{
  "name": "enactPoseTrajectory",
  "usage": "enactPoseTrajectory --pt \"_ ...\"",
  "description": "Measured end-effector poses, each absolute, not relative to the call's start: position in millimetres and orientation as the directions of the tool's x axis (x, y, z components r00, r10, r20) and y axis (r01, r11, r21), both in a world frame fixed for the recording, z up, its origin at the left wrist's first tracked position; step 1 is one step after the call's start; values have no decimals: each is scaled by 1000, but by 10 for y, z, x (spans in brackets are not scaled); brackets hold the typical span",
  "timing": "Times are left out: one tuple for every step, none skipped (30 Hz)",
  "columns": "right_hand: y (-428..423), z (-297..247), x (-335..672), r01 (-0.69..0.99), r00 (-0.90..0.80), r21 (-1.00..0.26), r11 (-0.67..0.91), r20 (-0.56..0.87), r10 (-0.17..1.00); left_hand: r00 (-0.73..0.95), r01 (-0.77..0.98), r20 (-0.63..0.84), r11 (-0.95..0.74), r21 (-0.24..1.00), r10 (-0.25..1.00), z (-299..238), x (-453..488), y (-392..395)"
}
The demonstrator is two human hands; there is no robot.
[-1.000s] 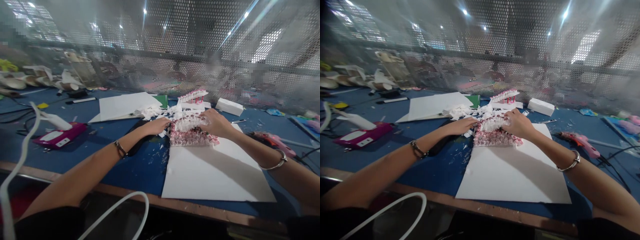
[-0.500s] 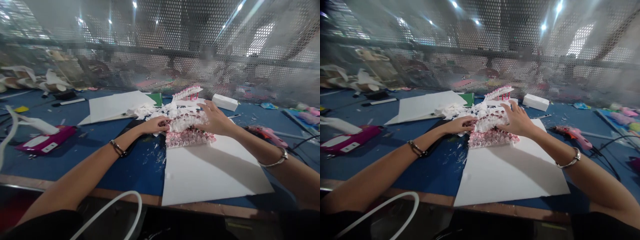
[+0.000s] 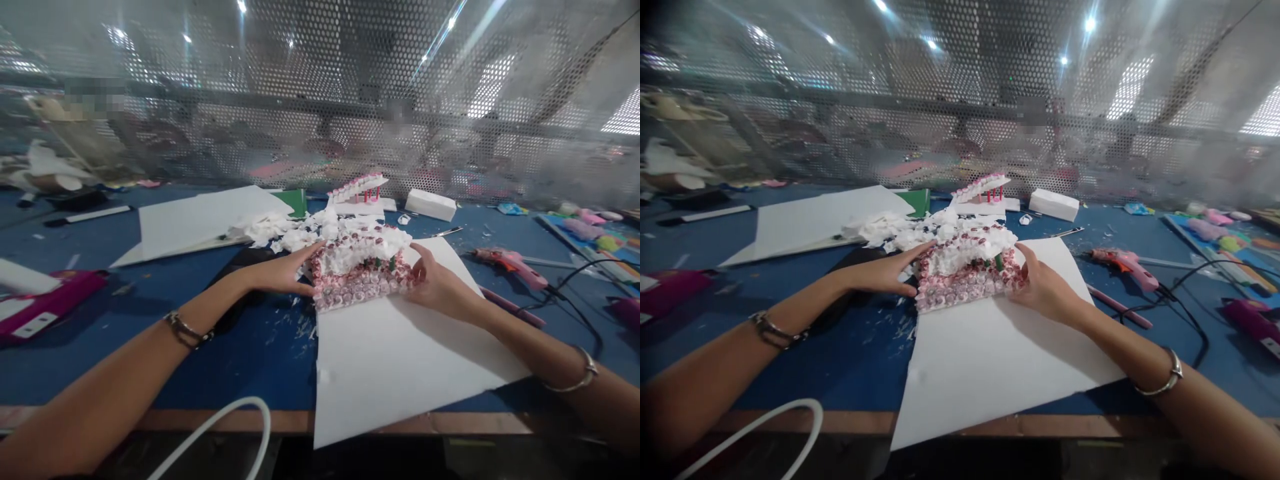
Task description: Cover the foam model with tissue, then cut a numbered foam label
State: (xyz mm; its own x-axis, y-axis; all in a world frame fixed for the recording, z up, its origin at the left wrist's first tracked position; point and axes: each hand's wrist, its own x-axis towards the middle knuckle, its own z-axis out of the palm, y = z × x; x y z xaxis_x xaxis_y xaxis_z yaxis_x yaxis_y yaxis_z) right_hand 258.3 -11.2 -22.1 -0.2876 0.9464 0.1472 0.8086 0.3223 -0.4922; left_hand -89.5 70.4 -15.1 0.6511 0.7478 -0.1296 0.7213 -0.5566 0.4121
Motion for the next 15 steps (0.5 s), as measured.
enactPoseTrajectory --pt "-100 -253 2552 804 -286 -495 330 165 944 658 720 -143 -562 407 739 -157 -892 669" --pt "-87 -280 2532 801 -285 -495 338 181 941 663 719 -150 -570 397 733 -168 -886 636" --pt "-76 -302 2520 800 -282 -493 342 194 939 667 720 -151 -578 384 730 -182 -877 607" --pt "-68 -320 2514 800 -281 -490 347 205 938 667 723 -147 -586 367 731 -200 -865 581" --pt "-64 -334 2511 803 -278 -482 351 218 936 663 729 -141 -592 345 735 -218 -852 559" --pt "-66 -344 2509 807 -277 -471 357 232 932 658 736 -136 -597 319 740 -238 -839 541" --pt "-73 -351 2506 811 -278 -458 364 244 929 652 745 -132 -599 292 747 -257 -827 526" --pt "-83 -355 2503 818 -283 -440 371 255 925 644 755 -131 -599 268 753 -276 -819 516" --pt "-96 -356 2500 825 -287 -422 377 262 921 637 762 -133 -597 250 759 -293 -814 511" --pt "-111 -357 2497 831 -290 -405 382 271 918 632 768 -132 -595 239 763 -307 -812 508" --pt "-126 -358 2497 835 -293 -391 386 279 915 630 770 -131 -593 237 766 -319 -814 508" --pt "-140 -360 2498 839 -295 -377 391 289 911 628 770 -127 -590 241 768 -328 -817 509" --pt "-151 -362 2500 844 -299 -360 398 300 906 626 770 -121 -587 248 770 -333 -821 509" --pt "-159 -366 2504 849 -307 -341 404 304 902 625 770 -116 -585 256 772 -334 -824 509" --pt "-164 -371 2510 855 -318 -320 409 300 899 623 770 -114 -581 262 774 -332 -826 507"
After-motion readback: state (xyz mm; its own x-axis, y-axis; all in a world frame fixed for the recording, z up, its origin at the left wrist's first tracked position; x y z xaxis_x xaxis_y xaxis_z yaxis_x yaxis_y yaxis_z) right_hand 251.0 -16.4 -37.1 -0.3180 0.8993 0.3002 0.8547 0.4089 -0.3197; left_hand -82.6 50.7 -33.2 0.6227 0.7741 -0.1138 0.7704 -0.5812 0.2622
